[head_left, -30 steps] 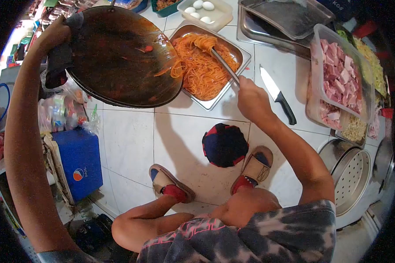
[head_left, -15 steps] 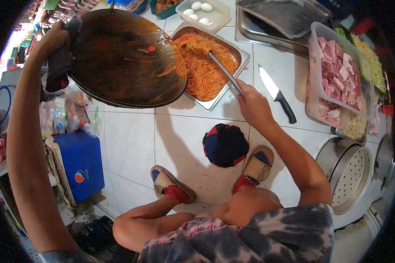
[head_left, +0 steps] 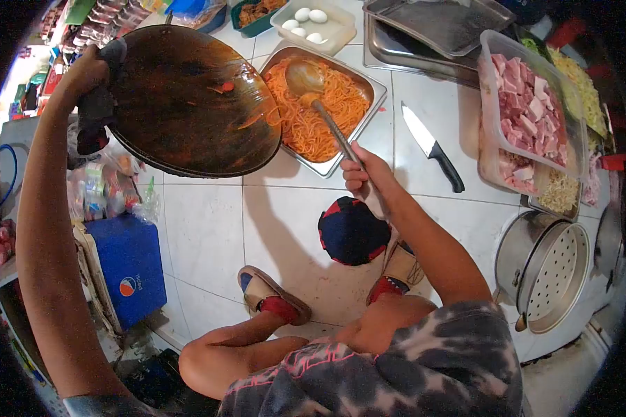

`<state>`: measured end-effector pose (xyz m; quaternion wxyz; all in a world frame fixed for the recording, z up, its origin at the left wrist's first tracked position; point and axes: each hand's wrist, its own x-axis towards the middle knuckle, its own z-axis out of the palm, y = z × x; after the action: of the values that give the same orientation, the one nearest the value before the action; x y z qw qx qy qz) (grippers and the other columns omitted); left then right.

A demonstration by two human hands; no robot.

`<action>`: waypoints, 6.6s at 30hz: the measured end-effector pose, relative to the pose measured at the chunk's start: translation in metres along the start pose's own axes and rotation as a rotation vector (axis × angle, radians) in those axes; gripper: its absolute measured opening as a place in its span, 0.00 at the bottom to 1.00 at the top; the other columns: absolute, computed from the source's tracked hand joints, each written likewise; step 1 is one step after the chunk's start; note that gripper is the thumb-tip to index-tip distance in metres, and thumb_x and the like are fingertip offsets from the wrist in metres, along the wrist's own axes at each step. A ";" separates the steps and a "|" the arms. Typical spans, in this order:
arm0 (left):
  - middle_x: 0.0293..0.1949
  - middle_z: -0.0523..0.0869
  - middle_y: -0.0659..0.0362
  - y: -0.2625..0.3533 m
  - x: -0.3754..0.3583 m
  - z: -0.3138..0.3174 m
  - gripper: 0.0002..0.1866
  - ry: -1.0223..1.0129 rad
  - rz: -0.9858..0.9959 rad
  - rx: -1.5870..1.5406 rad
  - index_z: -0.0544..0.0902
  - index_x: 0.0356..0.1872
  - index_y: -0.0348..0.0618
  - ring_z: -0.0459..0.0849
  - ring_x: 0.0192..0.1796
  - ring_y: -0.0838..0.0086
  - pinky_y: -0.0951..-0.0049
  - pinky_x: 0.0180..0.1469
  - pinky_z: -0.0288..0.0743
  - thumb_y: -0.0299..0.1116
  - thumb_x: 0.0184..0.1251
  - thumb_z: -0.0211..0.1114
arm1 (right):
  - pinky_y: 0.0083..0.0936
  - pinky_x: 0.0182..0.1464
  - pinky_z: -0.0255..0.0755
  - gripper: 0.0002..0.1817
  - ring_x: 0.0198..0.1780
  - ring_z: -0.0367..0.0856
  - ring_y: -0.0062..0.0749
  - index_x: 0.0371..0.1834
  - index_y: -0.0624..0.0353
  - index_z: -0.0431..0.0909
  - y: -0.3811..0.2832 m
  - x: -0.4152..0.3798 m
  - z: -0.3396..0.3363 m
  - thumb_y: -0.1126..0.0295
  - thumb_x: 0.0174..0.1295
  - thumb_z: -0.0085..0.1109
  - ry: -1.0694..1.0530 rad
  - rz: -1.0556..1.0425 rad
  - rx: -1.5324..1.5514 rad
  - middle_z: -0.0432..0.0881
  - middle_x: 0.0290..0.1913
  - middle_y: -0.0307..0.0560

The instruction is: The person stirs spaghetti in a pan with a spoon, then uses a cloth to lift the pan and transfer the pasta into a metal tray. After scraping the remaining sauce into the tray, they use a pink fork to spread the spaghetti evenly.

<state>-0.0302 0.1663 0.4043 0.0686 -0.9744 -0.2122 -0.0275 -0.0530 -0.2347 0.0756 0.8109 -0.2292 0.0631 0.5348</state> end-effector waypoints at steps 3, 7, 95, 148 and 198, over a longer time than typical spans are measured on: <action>0.32 0.74 0.36 0.009 -0.002 -0.001 0.23 -0.009 -0.041 -0.001 0.66 0.38 0.30 0.75 0.38 0.50 0.61 0.38 0.68 0.27 0.33 0.51 | 0.13 0.18 0.58 0.19 0.16 0.59 0.18 0.43 0.57 0.62 -0.005 0.006 -0.001 0.54 0.56 0.44 0.013 0.035 -0.170 0.60 0.17 0.35; 0.32 0.75 0.37 0.039 -0.020 -0.007 0.23 -0.003 -0.024 0.053 0.67 0.37 0.29 0.75 0.38 0.49 0.62 0.38 0.68 0.27 0.31 0.52 | 0.18 0.19 0.65 0.18 0.23 0.66 0.22 0.42 0.60 0.62 -0.009 0.017 -0.004 0.61 0.54 0.50 0.233 0.058 -0.918 0.63 0.24 0.36; 0.40 0.75 0.42 0.123 -0.040 -0.023 0.30 0.066 0.152 0.336 0.64 0.53 0.47 0.74 0.44 0.53 0.64 0.46 0.66 0.29 0.40 0.46 | 0.40 0.33 0.66 0.19 0.29 0.74 0.50 0.35 0.57 0.70 -0.035 -0.016 -0.007 0.52 0.57 0.38 0.291 -0.327 -1.827 0.74 0.23 0.58; 0.36 0.75 0.39 0.110 -0.051 -0.014 0.23 0.040 0.097 0.124 0.68 0.44 0.36 0.74 0.42 0.50 0.62 0.43 0.66 0.30 0.40 0.49 | 0.18 0.05 0.52 0.19 0.05 0.55 0.16 0.23 0.55 0.59 -0.024 0.030 0.064 0.52 0.60 0.34 0.107 -0.105 -0.851 0.56 0.08 0.33; 0.38 0.74 0.37 0.133 -0.071 0.003 0.27 0.179 0.137 -0.058 0.59 0.51 0.42 0.73 0.42 0.48 0.61 0.43 0.65 0.29 0.43 0.49 | 0.20 0.13 0.52 0.17 0.10 0.50 0.16 0.25 0.52 0.57 -0.032 0.037 0.121 0.51 0.60 0.33 0.100 -0.068 -0.281 0.52 0.11 0.31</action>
<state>-0.0392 0.0175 0.3793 0.0609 -0.9819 -0.1372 -0.1157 -0.0262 -0.1611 0.1804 0.7842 -0.3686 0.0203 0.4987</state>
